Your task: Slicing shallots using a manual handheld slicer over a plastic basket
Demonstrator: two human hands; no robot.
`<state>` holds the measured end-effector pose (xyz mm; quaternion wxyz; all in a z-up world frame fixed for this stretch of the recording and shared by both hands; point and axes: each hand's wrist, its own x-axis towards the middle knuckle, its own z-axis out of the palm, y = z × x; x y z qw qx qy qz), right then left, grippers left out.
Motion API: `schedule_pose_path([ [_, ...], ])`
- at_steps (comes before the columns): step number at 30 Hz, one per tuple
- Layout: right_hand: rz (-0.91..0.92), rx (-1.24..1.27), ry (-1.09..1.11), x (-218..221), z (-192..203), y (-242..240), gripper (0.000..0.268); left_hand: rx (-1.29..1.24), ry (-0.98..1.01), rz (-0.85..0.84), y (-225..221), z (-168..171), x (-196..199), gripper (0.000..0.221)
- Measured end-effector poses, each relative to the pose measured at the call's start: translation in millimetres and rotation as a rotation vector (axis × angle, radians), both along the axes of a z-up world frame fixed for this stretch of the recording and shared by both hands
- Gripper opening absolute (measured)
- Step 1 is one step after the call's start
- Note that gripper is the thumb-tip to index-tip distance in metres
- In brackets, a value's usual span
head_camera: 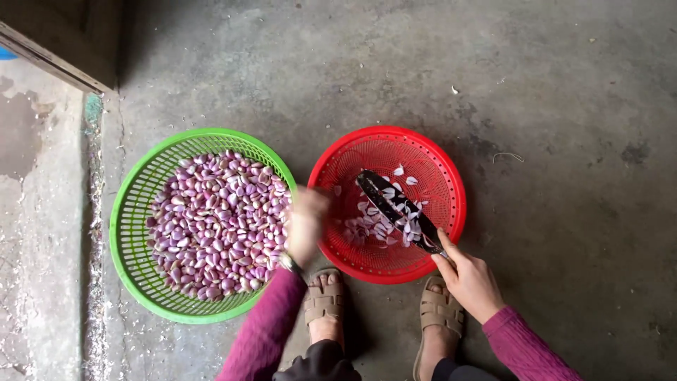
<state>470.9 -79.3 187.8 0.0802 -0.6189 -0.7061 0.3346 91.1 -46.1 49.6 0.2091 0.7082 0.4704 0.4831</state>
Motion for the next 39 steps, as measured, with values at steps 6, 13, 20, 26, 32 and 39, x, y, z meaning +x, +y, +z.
schedule_pose_path([
  [6, -0.001, 0.058, 0.005, 0.3, -9.0, 1.5, 0.061, -0.5, 0.525, 0.874, 57.8, -18.3, -93.8, 0.027],
  [13, 0.017, -0.032, 0.051, -15.2, 5.4, 5.0, 0.06, -0.323, 0.843, 0.738, 43.1, -40.0, -104.2, 0.028],
  [20, 0.101, 0.062, 0.214, -24.1, 5.5, 1.5, 0.058, -0.725, -0.737, 0.663, 1.6, 133.2, -15.5, 0.019],
  [26, 0.327, 0.418, 0.239, -39.6, 13.0, 0.0, 0.056, -0.723, -1.458, 0.103, -20.3, 82.5, 51.1, 0.021],
  [32, 0.326, 0.399, 0.218, -29.4, -3.1, -2.2, 0.057, -0.928, -1.581, 0.091, -24.6, 74.3, 74.1, 0.017],
  [39, 0.311, 0.404, 0.217, -26.3, -0.6, -3.6, 0.057, -0.959, -1.557, 0.224, -25.7, 108.1, 90.7, 0.017],
])
